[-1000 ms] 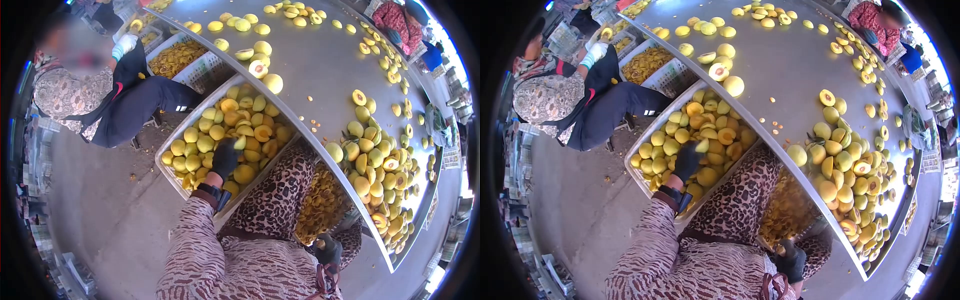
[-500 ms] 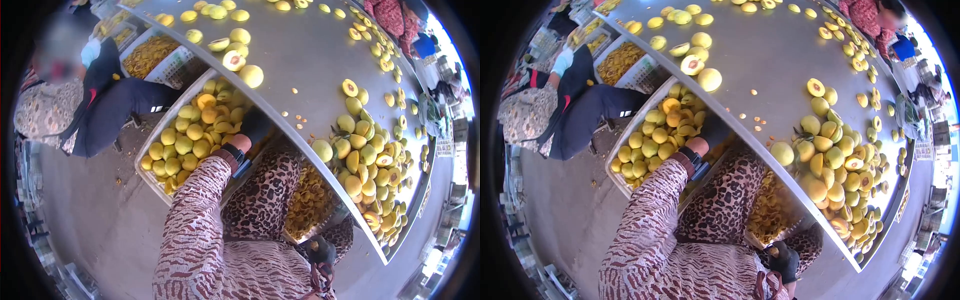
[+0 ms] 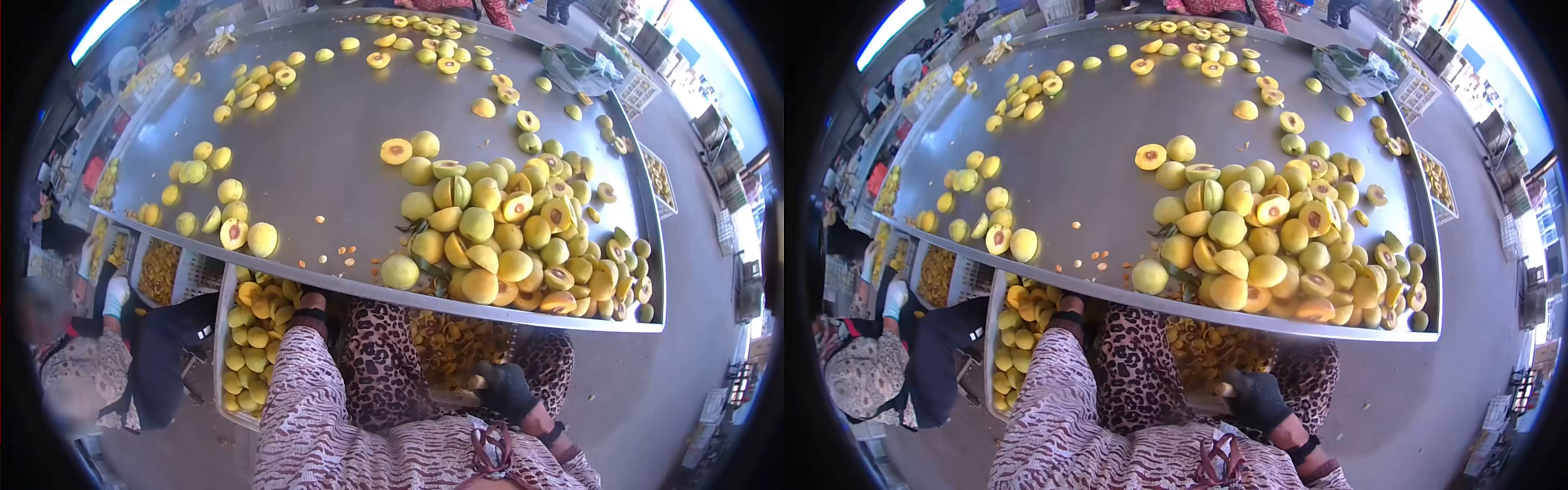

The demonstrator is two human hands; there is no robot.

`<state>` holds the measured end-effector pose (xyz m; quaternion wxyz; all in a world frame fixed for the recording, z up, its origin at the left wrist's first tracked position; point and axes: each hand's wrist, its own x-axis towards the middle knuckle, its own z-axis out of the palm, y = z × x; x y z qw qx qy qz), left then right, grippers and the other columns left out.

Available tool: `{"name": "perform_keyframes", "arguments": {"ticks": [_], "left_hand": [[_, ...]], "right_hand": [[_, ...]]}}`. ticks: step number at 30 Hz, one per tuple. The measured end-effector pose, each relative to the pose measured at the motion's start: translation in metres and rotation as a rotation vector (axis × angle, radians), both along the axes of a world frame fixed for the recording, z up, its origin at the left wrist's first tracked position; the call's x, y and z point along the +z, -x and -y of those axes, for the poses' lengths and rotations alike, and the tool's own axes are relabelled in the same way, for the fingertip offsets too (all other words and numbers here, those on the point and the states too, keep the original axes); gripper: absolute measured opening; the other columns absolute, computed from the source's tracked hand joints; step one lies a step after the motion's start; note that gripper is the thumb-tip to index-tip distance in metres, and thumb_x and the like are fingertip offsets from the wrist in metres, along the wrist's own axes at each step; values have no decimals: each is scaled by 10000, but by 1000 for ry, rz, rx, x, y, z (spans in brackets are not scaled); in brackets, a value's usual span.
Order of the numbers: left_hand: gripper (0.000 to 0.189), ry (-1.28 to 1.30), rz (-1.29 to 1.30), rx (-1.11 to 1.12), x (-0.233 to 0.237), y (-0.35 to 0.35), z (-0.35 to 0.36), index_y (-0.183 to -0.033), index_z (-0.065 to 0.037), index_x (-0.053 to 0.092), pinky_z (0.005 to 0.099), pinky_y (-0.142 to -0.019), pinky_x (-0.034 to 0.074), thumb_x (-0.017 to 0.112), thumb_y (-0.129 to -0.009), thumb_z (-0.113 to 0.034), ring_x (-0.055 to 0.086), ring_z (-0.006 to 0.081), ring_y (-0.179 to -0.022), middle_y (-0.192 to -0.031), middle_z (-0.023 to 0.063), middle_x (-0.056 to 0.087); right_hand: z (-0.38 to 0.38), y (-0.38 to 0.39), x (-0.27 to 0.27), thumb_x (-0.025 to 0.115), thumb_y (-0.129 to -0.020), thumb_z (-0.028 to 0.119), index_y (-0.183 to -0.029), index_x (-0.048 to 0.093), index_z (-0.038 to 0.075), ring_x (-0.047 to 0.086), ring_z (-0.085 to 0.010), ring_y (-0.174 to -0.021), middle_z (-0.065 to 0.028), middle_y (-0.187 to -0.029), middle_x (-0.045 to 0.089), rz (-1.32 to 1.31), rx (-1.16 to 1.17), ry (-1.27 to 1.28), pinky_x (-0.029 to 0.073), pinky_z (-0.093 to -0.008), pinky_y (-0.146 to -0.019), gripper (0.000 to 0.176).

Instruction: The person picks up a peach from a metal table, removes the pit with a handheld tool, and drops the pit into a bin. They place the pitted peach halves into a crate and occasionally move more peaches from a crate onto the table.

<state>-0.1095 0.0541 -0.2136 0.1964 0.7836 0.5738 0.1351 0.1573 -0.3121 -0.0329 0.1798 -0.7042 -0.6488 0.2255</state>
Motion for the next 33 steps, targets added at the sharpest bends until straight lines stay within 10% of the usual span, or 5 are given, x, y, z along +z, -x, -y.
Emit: {"name": "perform_keyframes", "arguments": {"ticks": [3, 7, 8, 22, 33], "left_hand": [[351, -586, 88, 10, -66, 66, -23, -1136, -27, 623, 444, -894, 490, 585, -921, -301, 614, 352, -1009, -1096, 192, 654], [192, -128, 1055, 778, 102, 81, 55, -830, -36, 626, 296, -528, 464, 512, -905, -170, 563, 157, -631, -762, 52, 597], [173, -389, 885, 647, 88, 105, 46, -830, -24, 616, 295, -543, 477, 521, -889, -156, 564, 145, -637, -771, 45, 598], [550, -273, -238, -473, 179, -280, -100, -1261, -126, 568, 453, -981, 442, 741, -771, -305, 537, 380, -1132, -1206, 163, 565], [399, -18, 862, -577, 237, -191, 38, -1331, 22, 498, 313, -1011, 443, 560, -973, -143, 550, 181, -1146, -1277, 89, 566]], "right_hand": [[-10, -2, 14, 700, -806, 108, -916, 601, 85, 658, -344, -652, -128, -722, 653, -483, -166, -167, 512, -394, -563, 150], [-8, -9, 6, 685, -820, 129, -863, 619, 83, 662, -345, -649, -149, -705, 645, -585, -289, -240, 514, -411, -575, 91], [4, -16, -25, 640, -837, 195, -850, 634, 91, 647, -381, -649, -176, -684, 632, 20, -125, 122, 501, -470, -585, 106], [14, -42, -23, 713, -816, 278, -878, 633, 104, 637, -384, -759, -156, -764, 647, -414, -265, -32, 501, -447, -623, 201], [-17, -48, 27, 706, -815, 89, -921, 631, 7, 544, -107, -655, -73, -713, 592, -1070, -443, -90, 485, -300, -631, 153]]}}
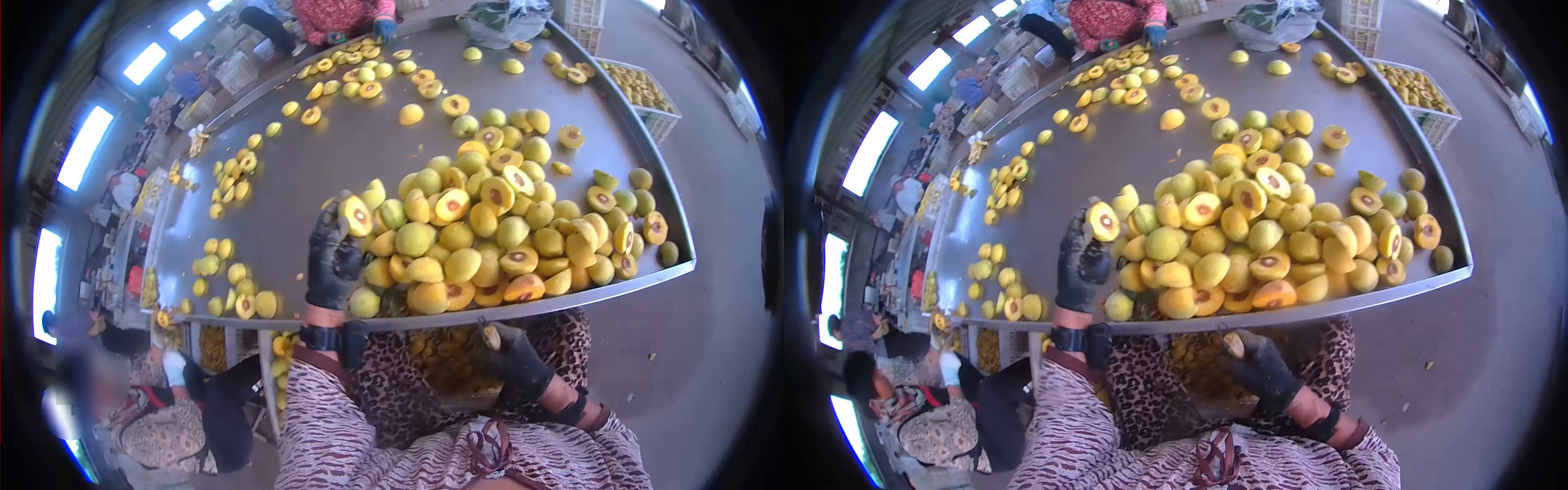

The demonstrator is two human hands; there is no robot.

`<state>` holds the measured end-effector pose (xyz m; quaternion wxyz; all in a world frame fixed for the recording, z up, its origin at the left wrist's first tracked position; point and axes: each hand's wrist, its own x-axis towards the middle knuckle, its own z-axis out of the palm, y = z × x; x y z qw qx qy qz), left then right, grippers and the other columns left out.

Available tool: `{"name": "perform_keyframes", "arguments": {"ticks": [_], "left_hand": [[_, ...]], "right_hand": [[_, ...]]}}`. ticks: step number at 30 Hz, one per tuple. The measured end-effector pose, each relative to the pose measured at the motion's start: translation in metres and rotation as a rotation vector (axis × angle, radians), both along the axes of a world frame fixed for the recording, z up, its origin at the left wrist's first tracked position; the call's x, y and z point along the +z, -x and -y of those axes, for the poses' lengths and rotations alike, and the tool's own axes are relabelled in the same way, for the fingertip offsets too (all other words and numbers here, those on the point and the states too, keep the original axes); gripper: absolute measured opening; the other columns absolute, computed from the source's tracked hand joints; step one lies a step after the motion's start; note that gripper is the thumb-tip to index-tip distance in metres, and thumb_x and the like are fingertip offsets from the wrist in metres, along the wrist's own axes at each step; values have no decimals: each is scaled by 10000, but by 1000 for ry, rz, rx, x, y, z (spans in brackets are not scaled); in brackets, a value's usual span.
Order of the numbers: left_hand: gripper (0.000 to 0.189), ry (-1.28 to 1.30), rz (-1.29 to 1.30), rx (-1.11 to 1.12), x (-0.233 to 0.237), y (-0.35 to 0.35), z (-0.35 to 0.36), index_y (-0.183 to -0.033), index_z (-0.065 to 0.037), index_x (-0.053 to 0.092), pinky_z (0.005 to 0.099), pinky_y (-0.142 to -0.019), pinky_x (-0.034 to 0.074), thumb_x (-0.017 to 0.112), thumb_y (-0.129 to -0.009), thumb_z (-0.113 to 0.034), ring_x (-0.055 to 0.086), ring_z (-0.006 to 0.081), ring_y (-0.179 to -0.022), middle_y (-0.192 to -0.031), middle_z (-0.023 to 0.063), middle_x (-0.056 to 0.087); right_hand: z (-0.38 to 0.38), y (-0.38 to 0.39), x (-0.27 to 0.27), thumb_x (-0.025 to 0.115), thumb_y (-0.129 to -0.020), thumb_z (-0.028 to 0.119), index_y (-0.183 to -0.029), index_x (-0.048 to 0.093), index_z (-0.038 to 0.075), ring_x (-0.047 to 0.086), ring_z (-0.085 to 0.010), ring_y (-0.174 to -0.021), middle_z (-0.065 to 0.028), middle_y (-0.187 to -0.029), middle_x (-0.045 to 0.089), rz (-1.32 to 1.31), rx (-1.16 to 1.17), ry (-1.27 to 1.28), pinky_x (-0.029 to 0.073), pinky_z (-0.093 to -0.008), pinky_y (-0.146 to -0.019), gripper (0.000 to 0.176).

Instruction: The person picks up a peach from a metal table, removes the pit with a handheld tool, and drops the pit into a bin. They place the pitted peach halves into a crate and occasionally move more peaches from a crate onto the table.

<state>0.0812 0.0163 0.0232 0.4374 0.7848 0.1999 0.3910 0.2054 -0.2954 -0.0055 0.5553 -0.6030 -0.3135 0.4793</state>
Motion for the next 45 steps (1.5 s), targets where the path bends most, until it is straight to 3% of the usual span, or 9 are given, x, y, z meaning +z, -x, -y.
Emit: {"name": "perform_keyframes", "arguments": {"ticks": [3, 6, 16, 20, 24, 25, 32, 35, 45], "left_hand": [[526, 890, 495, -242, 14, 12, 95, -1422, 15, 363, 421, -1072, 407, 494, -998, -266, 506, 269, -1254, -1372, 175, 497], [515, 1049, 536, -211, 5, 29, 140, -1399, 16, 403, 429, -1070, 413, 495, -997, -292, 485, 333, -1279, -1388, 199, 481], [596, 526, 301, -214, 22, 50, 181, -1401, 72, 401, 365, -1104, 350, 473, -1009, -371, 456, 243, -1305, -1408, 187, 475], [607, 398, 198, -279, 12, 58, 178, -1446, 32, 351, 344, -1103, 360, 517, -1000, -343, 468, 253, -1298, -1398, 181, 491], [583, 1097, 421, -145, -17, 59, 187, -1390, 14, 414, 394, -1053, 425, 491, -1000, -412, 501, 270, -1252, -1346, 180, 520], [579, 1274, 643, -480, -21, 56, 183, -1357, -2, 446, 425, -1008, 458, 487, -993, -450, 550, 284, -1172, -1309, 162, 535], [512, 1033, 586, -295, -15, 46, 212, -1318, -3, 470, 374, -949, 503, 411, -1031, -423, 606, 230, -1058, -1218, 130, 576], [505, 1132, 571, -79, -24, 49, 207, -1248, -1, 533, 333, -896, 523, 405, -1030, -438, 621, 197, -1010, -1154, 117, 613], [479, 1232, 632, 109, -26, 54, 204, -1069, 12, 596, 306, -818, 546, 421, -1028, -431, 648, 173, -898, -1012, 111, 653]], "right_hand": [[-25, 14, 5, 698, -807, 77, -895, 632, 7, 550, -91, -664, -23, -724, 597, 211, 90, -228, 478, -292, -624, 130], [-45, 32, 16, 683, -793, 102, -893, 629, -4, 566, -140, -670, -125, -733, 627, 240, 95, -207, 478, -341, -642, 155], [-50, 68, 19, 667, -840, 109, -873, 639, -8, 582, -103, -622, -17, -712, 630, 179, -71, -296, 472, -282, -560, 125], [-38, 60, 51, 687, -843, 141, -869, 638, 48, 449, -59, -415, -3, -639, 569, -385, 80, 33, 335, -237, -369, 108], [-29, 63, 8, 661, -815, 122, -902, 661, -3, 551, -97, -616, -40, -667, 603, 62, 173, 43, 458, -304, -563, 153], [-28, 68, -1, 654, -810, 121, -908, 659, -9, 556, -108, -630, -57, -673, 618, 77, 143, -44, 468, -331, -592, 163], [-10, 53, 0, 622, -800, 101, -882, 646, -13, 628, -232, -643, -195, -719, 633, 331, 142, 0, 479, -386, -631, 142], [-10, 56, 0, 636, -828, 94, -846, 633, -22, 556, -87, -642, -45, -689, 646, 434, 217, 14, 470, -327, -591, 117], [-31, 80, -3, 647, -832, 111, -833, 640, -29, 572, -122, -610, -147, -652, 623, 455, 107, -57, 465, -357, -578, 139]]}}
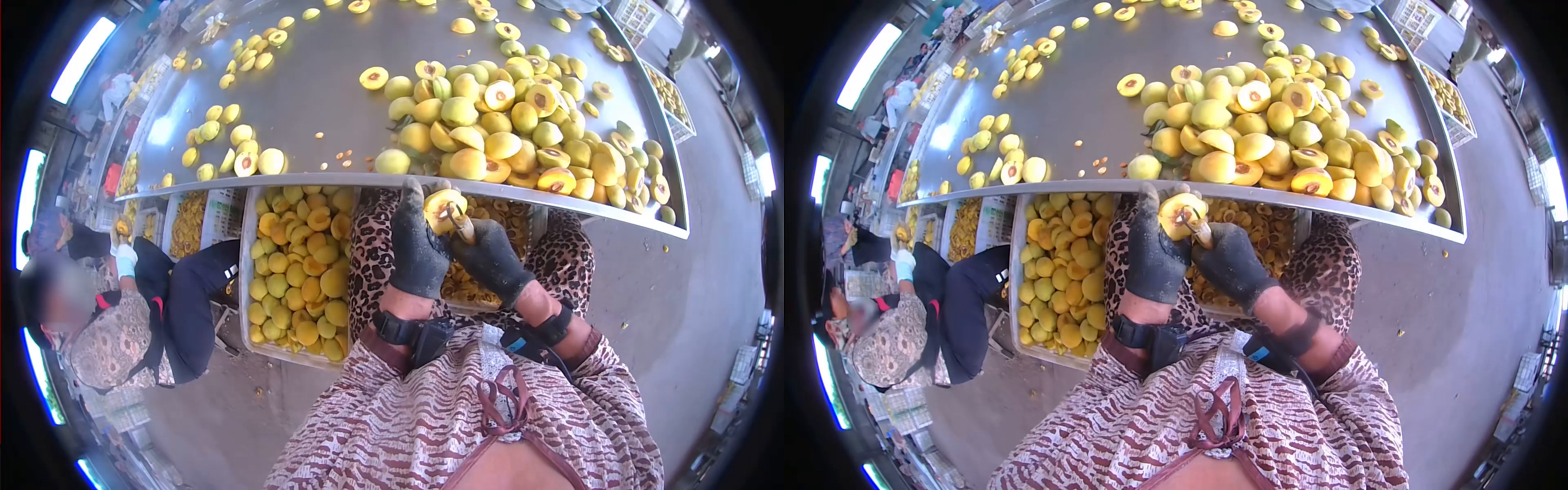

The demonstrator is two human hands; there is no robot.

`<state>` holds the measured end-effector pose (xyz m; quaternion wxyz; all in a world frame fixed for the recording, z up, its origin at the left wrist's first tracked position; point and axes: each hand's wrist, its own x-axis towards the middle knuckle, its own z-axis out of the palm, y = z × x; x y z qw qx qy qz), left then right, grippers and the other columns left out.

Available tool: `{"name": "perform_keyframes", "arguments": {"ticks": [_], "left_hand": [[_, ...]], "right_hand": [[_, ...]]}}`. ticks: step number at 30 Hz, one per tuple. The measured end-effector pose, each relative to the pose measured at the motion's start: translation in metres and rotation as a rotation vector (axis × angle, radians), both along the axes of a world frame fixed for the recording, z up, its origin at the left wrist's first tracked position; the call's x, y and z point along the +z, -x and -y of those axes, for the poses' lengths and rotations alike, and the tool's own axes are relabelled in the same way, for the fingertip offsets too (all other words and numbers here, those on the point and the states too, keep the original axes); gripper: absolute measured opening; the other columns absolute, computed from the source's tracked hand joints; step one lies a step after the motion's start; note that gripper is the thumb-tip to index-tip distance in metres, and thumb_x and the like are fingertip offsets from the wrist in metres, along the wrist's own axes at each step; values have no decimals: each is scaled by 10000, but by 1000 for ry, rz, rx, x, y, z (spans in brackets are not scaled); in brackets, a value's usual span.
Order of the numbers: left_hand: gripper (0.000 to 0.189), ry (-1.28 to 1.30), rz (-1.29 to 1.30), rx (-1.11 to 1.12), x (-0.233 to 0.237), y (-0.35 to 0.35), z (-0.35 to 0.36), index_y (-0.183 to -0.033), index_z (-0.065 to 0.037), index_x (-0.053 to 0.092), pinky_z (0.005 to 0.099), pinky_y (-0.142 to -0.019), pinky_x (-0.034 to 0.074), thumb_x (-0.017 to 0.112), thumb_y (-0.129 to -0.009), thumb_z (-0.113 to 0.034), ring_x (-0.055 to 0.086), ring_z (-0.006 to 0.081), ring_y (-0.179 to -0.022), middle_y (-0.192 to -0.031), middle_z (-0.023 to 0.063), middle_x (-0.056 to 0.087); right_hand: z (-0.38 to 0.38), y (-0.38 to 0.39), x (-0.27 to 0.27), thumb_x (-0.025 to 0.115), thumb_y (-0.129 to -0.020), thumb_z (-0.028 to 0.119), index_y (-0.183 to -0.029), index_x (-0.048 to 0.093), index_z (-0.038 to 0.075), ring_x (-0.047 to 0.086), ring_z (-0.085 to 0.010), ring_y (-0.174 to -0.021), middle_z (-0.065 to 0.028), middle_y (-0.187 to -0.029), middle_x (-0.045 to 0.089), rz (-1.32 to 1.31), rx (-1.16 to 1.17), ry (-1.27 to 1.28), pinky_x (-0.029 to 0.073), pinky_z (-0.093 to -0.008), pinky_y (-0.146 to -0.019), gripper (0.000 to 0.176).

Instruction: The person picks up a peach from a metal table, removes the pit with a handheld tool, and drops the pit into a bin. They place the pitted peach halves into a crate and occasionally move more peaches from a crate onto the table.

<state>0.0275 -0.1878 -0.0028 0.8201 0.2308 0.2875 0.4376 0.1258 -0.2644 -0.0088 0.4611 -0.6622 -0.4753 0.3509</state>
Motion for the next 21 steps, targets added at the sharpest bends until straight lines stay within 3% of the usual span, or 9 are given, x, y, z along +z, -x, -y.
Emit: {"name": "perform_keyframes", "arguments": {"ticks": [5, 6, 7, 8, 9, 13, 17, 19, 21], "left_hand": [[443, -83, -54, 51, 2, 3, -4, -1004, 11, 608, 296, -768, 551, 418, -1036, -388, 650, 157, -831, -944, 99, 662], [401, -253, -173, 53, 3, 4, -4, -983, 6, 614, 288, -733, 547, 433, -1035, -348, 646, 149, -801, -918, 84, 666], [366, -86, -40, 105, 2, 0, -4, -967, 6, 621, 284, -701, 540, 457, -1028, -315, 639, 142, -771, -890, 75, 667], [361, -297, -188, 188, -2, -4, -4, -935, 6, 628, 285, -696, 538, 471, -1023, -308, 637, 139, -764, -871, 74, 670], [359, -505, -351, 276, -7, -8, -4, -904, 5, 636, 286, -690, 535, 485, -1018, -301, 634, 135, -757, -853, 74, 673], [316, -304, -103, 186, 9, -1, -4, -951, 32, 657, 274, -724, 538, 533, -1003, -254, 645, 122, -805, -901, 81, 683], [288, -365, -152, 223, 32, 10, 0, -843, 26, 677, 270, -680, 511, 605, -960, -226, 618, 95, -719, -819, 53, 692], [272, -550, -298, 284, 32, 15, 1, -822, 11, 682, 257, -659, 497, 606, -958, -213, 598, 76, -696, -778, 39, 681], [272, -456, -261, 250, 46, 21, 6, -811, 4, 679, 256, -631, 484, 607, -952, -216, 588, 74, -663, -728, 32, 663]], "right_hand": [[-5, 14, -12, 660, -860, 118, -843, 657, -32, 546, -102, -623, -123, -656, 646, -15, -45, -9, 469, -339, -592, 150], [-6, 15, -15, 660, -860, 118, -843, 657, -32, 546, -102, -623, -123, -656, 646, -15, -31, -5, 469, -339, -592, 150], [-7, 14, -19, 667, -847, 117, -847, 664, -22, 609, -199, -644, -164, -688, 651, 8, -49, -53, 483, -358, -609, 139], [-14, 13, -23, 674, -834, 117, -851, 672, -13, 672, -295, -665, -204, -720, 656, 25, -50, -110, 498, -377, -626, 131], [-18, 11, -34, 675, -846, 126, -854, 673, 0, 675, -256, -673, -181, -756, 678, 116, -54, -285, 506, -372, -633, 126], [-24, 9, -25, 642, -873, 87, -893, 662, -10, 641, -183, -685, -140, -767, 682, 3, 8, -140, 500, -339, -664, 101], [-10, 20, 1, 622, -874, 70, -935, 658, -14, 619, -117, -745, -94, -816, 700, -29, 109, -93, 495, -326, -688, 110], [-6, 23, 27, 668, -860, 53, -923, 616, 29, 548, -64, -644, 19, -792, 617, -322, 140, 174, 463, -265, -577, 85], [-2, 21, 42, 690, -839, 36, -984, 628, 41, 553, -55, -639, 7, -856, 631, -389, 154, 292, 454, -251, -526, 157]]}}
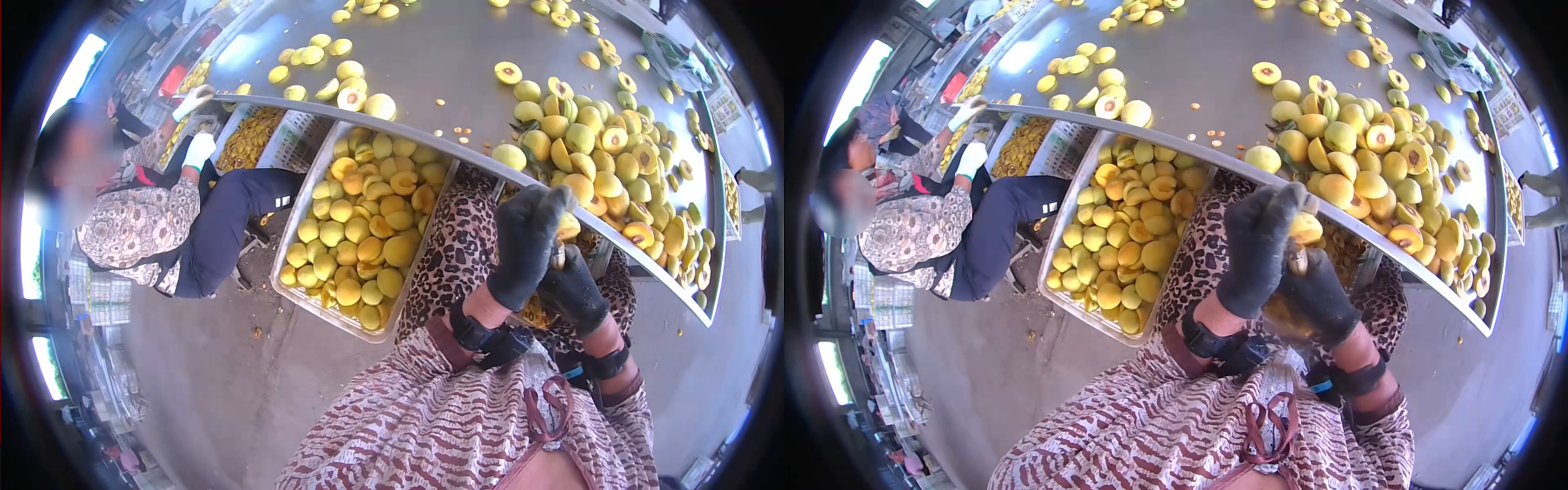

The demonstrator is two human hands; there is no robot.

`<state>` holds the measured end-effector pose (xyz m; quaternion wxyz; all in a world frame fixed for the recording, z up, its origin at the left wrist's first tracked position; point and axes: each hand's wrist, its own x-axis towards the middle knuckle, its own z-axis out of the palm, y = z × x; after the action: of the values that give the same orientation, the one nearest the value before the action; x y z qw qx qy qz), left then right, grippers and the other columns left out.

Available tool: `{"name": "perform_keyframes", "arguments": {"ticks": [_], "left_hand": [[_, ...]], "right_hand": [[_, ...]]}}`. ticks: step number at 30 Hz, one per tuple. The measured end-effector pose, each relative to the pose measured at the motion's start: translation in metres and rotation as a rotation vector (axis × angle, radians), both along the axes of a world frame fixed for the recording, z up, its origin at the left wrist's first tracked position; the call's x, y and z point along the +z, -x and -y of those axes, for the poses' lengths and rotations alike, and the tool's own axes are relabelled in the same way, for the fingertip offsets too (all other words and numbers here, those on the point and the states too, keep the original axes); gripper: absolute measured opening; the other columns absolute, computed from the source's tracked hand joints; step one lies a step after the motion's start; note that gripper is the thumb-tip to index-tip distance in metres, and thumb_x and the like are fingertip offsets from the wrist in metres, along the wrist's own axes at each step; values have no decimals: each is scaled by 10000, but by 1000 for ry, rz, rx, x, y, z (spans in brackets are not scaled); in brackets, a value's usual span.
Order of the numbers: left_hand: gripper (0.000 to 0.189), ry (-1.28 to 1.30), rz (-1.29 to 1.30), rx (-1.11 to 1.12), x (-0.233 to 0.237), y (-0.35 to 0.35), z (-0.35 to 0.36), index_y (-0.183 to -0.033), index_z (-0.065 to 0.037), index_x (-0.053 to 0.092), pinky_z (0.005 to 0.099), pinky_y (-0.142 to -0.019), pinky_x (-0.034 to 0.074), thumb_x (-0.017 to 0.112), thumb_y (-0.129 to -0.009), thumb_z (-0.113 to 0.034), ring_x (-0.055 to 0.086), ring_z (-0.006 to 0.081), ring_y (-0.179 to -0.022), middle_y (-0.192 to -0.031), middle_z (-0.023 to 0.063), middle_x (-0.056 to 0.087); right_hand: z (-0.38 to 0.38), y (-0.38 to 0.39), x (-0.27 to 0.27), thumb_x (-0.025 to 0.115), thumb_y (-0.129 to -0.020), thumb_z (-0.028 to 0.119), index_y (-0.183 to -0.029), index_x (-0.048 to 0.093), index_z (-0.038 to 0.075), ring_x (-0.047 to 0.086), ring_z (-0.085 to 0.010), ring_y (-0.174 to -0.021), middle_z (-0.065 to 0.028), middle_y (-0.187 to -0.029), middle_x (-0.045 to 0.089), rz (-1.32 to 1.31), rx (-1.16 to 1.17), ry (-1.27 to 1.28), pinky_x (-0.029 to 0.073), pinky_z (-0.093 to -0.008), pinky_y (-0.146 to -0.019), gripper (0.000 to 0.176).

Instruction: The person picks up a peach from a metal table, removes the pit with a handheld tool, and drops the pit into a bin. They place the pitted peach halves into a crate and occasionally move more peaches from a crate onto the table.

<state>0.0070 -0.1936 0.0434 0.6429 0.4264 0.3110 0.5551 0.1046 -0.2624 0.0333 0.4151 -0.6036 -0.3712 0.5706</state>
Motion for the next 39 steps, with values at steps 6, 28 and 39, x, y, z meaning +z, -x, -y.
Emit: {"name": "perform_keyframes", "arguments": {"ticks": [6, 28, 39], "left_hand": [[231, -299, -151, -80, 17, 22, 2, -820, 26, 675, 285, -645, 516, 603, -928, -166, 639, 151, -679, -759, 83, 678], [455, 251, 185, 76, -60, 150, -96, -1134, -50, 594, 536, -862, 539, 446, -1006, -461, 624, 304, -1037, -1146, 148, 617], [398, -464, -1458, -336, -211, 102, -215, -1123, -48, 656, 462, -1001, 411, 477, -943, -354, 568, 364, -1147, -1186, 205, 638]], "right_hand": [[11, -7, 0, 713, -830, 103, -1175, 572, 21, 558, -97, -948, -38, -1042, 628, -88, 336, 37, 485, -295, -825, 381], [3, -19, -51, 661, -792, 104, -813, 593, 64, 565, -305, -539, -97, -658, 582, 544, 394, -631, 460, -375, -527, 81], [48, -32, -54, 663, -813, 82, -783, 615, 53, 555, -235, -542, -117, -641, 586, 396, 179, -192, 469, -337, -555, 64]]}}
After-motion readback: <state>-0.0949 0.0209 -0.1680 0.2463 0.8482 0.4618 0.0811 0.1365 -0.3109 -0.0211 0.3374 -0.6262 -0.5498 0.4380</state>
